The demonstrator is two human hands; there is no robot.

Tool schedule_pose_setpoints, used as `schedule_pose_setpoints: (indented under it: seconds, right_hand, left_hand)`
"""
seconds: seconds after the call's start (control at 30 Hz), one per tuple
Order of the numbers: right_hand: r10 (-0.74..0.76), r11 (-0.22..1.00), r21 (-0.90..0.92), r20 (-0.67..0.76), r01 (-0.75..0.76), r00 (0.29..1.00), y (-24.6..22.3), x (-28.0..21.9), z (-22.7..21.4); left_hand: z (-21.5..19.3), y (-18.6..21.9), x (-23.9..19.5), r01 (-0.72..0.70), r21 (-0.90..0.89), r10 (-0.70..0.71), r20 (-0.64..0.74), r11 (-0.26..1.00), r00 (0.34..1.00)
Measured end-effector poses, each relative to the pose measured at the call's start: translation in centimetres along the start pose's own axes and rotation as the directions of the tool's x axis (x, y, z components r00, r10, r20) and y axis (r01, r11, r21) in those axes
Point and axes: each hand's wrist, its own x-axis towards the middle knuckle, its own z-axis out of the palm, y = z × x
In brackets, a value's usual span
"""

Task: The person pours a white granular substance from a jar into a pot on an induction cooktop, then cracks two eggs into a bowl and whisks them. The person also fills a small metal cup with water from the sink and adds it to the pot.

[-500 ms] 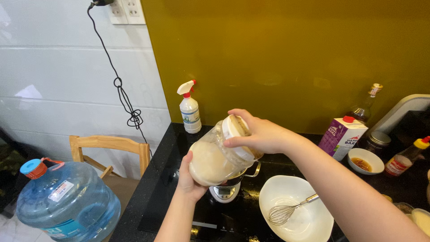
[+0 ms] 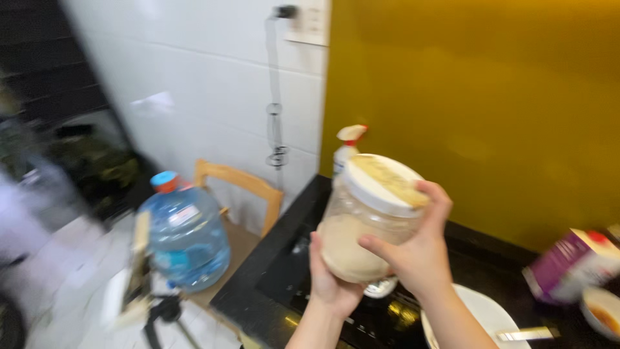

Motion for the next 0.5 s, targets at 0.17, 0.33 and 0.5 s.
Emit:
schedule_pose_setpoints:
  seconds: [0.17,0.33,0.5]
  right_hand:
    - [-0.062,0.974,-0.219,-0.041,0.052,0.997,-3.8,0.1,-0.1]
    - [-0.317,0.929,-0.198,0.014,0.313,0.948,-7.1,-0.7,0.7]
    - [-0.288,0.927,-0.256,-0.021,0.273,0.957,-9.7,-0.3,3.8]
  left_hand:
    - [2.9,3.4,-3.0,0.036,0.356,-0.067,0.076,0.934,0.995]
    - [4.9,5.9,-6.9,0.055,0.767,0.043,-0.107,0.639,0.993]
    - [1.1,11.3,-15.9,-0.068,0.968,0.49,-0.06,0.24,0.87]
